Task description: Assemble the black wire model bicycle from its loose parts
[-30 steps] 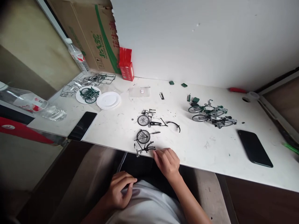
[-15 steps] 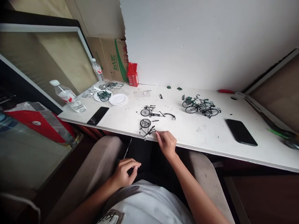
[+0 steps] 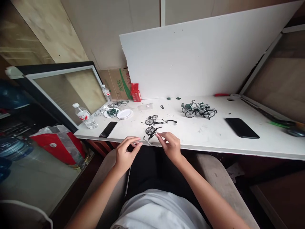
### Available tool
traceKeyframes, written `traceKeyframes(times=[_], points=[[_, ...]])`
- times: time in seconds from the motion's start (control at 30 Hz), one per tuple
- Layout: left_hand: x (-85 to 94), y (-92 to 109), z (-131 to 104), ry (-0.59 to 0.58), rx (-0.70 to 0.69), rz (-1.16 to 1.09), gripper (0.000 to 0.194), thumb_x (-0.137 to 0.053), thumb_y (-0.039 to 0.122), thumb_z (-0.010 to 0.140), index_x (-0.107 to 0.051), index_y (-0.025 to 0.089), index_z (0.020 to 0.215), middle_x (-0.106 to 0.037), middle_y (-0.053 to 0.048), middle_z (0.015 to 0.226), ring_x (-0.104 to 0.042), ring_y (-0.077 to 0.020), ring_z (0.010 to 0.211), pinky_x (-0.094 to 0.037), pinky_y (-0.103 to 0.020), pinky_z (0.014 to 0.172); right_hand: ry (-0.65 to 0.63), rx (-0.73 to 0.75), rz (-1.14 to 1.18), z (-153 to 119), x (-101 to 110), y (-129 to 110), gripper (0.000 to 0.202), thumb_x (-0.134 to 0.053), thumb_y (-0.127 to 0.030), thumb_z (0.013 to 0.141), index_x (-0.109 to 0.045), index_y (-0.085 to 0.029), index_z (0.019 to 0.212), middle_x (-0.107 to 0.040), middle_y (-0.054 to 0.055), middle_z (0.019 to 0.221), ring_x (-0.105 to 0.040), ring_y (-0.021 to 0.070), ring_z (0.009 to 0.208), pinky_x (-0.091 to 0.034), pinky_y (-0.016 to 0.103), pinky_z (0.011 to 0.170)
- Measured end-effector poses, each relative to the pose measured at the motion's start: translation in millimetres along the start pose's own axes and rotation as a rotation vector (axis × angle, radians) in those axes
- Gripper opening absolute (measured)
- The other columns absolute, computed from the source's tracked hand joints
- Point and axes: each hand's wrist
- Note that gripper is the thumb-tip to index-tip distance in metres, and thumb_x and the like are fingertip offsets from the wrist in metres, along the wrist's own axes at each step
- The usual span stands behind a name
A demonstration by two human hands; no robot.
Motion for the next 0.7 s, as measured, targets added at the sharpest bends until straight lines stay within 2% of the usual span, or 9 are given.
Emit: traceKeyframes(times=[0.07, 0.13, 0.23, 0.4, 0.5, 0.6, 0.7], points=[[-3.7, -3, 15, -0.037, -0.019, -0.043, 0.025, -0.075, 0.030, 0.098, -0.079, 0.026, 0.123, -0.080, -0.010, 0.119, -0.077, -0.0246, 0.106, -0.063, -0.039, 0.093, -0.025, -0.007, 0.038, 0, -2, -10, 0.011, -0.069, -0.028, 0.103, -0.078, -0.024, 0.098, -0.083, 0.007, 0.090, -0.076, 0.0221, 0.075, -0.058, 0.036, 0.060], [-7.7, -7, 25, -0.121, -0.050, -0.091, 0.038, -0.075, 0.030, 0.098, -0.074, 0.027, 0.136, -0.076, -0.011, 0.134, -0.071, -0.0282, 0.128, -0.057, -0.047, 0.112, -0.049, -0.004, 0.073, 1, -3, -19, 0.010, -0.070, -0.027, 0.103, -0.078, -0.024, 0.099, -0.082, 0.007, 0.090, -0.077, 0.0222, 0.076, -0.059, 0.036, 0.061], [-10.7, -12, 35, -0.230, -0.074, -0.156, 0.040, -0.076, 0.032, 0.098, -0.074, 0.029, 0.138, -0.073, -0.010, 0.143, -0.058, -0.0313, 0.147, -0.048, -0.055, 0.123, -0.070, 0.000, 0.112, 4, -3, -31, 0.008, -0.070, -0.026, 0.102, -0.079, -0.025, 0.102, -0.082, 0.005, 0.091, -0.077, 0.0221, 0.078, -0.061, 0.036, 0.064], [-12.0, -11, 44, -0.293, 0.013, -0.306, 0.028, -0.075, 0.034, 0.099, -0.080, 0.027, 0.126, -0.075, -0.011, 0.139, -0.053, -0.0320, 0.153, -0.046, -0.058, 0.126, -0.062, -0.037, 0.142, 13, -1, -42, 0.008, -0.072, -0.027, 0.101, -0.079, -0.026, 0.101, -0.082, 0.005, 0.091, -0.077, 0.0212, 0.075, -0.062, 0.035, 0.063], [-17.5, -9, 46, -0.248, 0.086, -0.388, 0.023, -0.076, 0.035, 0.098, -0.083, 0.026, 0.118, -0.075, -0.011, 0.139, -0.053, -0.0315, 0.153, -0.043, -0.057, 0.129, -0.055, -0.090, 0.185, 19, -1, -44, 0.008, -0.073, -0.028, 0.101, -0.081, -0.026, 0.102, -0.083, 0.005, 0.093, -0.077, 0.0206, 0.075, -0.062, 0.033, 0.062], [-24.7, -9, 46, -0.181, 0.160, -0.497, 0.021, -0.080, 0.035, 0.094, -0.084, 0.025, 0.113, -0.078, -0.012, 0.134, -0.061, -0.0316, 0.146, -0.046, -0.057, 0.127, -0.059, -0.187, 0.241, 22, -3, -46, 0.012, -0.073, -0.032, 0.100, -0.083, -0.025, 0.101, -0.084, 0.005, 0.095, -0.076, 0.0198, 0.070, -0.063, 0.032, 0.059], [-28.7, -10, 45, -0.159, 0.242, -0.602, 0.024, -0.083, 0.036, 0.092, -0.085, 0.023, 0.113, -0.078, -0.013, 0.134, -0.063, -0.0331, 0.144, -0.048, -0.057, 0.125, -0.111, -0.298, 0.318, 25, -3, -48, 0.020, -0.072, -0.039, 0.101, -0.084, -0.024, 0.105, -0.085, 0.008, 0.102, -0.077, 0.0212, 0.072, -0.064, 0.032, 0.057]])
Point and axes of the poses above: each hand's wrist, its own z-axis towards the middle knuckle, its own x-axis out of the back of the hand, y = z × x
